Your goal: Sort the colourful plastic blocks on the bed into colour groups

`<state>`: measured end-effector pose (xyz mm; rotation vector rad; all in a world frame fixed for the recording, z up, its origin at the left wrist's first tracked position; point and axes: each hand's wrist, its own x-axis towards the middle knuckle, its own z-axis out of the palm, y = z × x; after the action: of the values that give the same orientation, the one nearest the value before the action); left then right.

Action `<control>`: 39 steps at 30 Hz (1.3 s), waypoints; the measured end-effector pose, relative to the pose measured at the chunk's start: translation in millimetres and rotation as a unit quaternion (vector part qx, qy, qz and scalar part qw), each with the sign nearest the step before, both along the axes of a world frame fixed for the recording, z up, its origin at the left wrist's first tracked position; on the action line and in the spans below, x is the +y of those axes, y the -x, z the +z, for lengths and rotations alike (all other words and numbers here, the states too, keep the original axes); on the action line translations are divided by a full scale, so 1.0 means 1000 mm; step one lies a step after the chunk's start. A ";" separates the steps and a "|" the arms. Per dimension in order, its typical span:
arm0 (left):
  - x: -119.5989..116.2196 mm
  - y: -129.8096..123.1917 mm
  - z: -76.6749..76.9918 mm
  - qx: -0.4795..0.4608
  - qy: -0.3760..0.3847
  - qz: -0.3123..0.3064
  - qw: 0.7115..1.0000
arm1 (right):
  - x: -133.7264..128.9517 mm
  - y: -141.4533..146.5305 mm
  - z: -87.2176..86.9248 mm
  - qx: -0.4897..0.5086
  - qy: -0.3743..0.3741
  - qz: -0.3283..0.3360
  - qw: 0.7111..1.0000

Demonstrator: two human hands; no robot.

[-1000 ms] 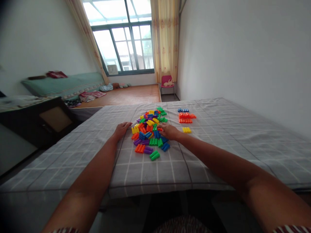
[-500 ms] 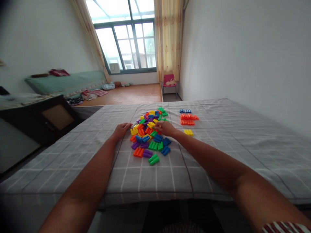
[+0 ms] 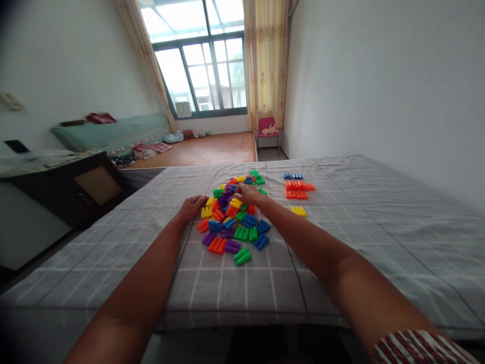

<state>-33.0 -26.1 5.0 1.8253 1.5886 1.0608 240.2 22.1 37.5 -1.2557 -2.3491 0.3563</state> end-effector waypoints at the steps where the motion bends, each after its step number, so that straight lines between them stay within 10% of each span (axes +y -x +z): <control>1: 0.000 0.000 0.000 -0.003 0.002 0.000 1.000 | -0.003 0.001 0.000 0.019 0.005 0.009 1.000; 9: -0.003 0.000 0.007 0.003 0.009 0.026 1.000 | 0.002 -0.047 0.002 0.211 0.058 -0.024 0.976; 17: -0.005 -0.002 0.012 0.010 0.023 0.040 0.999 | 0.031 -0.261 -0.018 0.128 -0.045 -0.391 0.910; 21: -0.003 0.000 0.012 0.039 0.017 0.041 0.998 | 0.031 -0.326 -0.056 0.050 -0.073 -0.431 0.898; 39: -0.007 0.001 0.020 0.088 0.035 0.042 0.995 | 0.017 -0.337 -0.066 0.065 -0.043 -0.427 0.901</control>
<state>-33.5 -32.8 25.4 1.8624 1.7963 0.8870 577.7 39.2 -28.7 -1.9738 -1.4729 0.0337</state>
